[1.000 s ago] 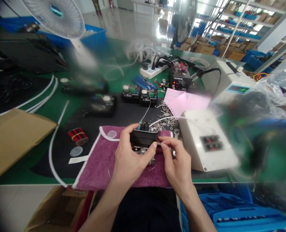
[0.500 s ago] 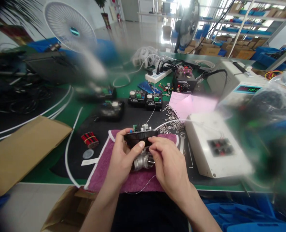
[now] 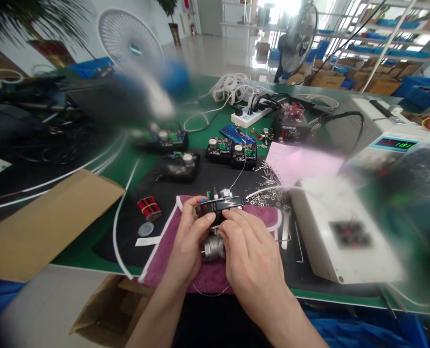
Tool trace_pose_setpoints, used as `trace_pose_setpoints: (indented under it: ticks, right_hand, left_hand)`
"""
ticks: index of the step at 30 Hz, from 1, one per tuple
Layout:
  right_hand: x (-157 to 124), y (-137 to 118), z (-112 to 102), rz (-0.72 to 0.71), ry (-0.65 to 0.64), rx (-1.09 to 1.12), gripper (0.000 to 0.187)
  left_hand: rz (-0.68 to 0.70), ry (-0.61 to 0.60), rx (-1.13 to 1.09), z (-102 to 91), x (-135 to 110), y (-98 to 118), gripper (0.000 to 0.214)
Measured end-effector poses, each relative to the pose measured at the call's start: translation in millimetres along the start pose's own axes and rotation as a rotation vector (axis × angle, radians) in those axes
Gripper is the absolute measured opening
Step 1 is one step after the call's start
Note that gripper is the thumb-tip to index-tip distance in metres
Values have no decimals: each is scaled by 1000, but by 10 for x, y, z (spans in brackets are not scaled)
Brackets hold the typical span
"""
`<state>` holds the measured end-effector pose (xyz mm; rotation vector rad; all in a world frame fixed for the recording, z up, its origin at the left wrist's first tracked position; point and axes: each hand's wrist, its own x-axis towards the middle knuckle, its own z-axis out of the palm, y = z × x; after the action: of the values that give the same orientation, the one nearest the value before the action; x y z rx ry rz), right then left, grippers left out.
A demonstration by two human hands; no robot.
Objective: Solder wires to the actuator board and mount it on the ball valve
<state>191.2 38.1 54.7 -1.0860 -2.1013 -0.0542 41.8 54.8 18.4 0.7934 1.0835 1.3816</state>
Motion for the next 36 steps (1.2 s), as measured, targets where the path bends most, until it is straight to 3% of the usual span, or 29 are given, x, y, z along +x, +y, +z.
trace_pose_setpoints:
  ticks: [9, 16, 19, 21, 25, 27, 33, 36]
  right_hand:
    - [48, -31, -4, 18, -7, -11, 15]
    - [64, -21, 2, 49, -14, 32, 12]
    - [-7, -4, -44, 143, -23, 175, 13]
    - [-126, 7, -103, 305, 7, 314, 15]
    - [-440, 11, -240, 702, 145, 480, 9]
    - [-556, 0, -291, 804, 175, 489, 7]
    - [-583, -100, -308, 786, 177, 544, 5]
    - [-526, -169, -302, 726, 189, 576, 3]
  left_hand:
    - [-130, 74, -142, 86, -10, 71, 41]
    - [-116, 133, -239, 105, 39, 76, 28]
    - [-126, 92, -255, 68, 48, 57, 29]
    - [-118, 74, -231, 39, 51, 36, 29]
    - [-32, 44, 10, 5, 39, -24, 33]
    - [28, 16, 188, 25, 24, -49, 35]
    - [415, -123, 693, 212, -11, -42, 34]
    - [484, -72, 782, 228, -106, 69, 37]
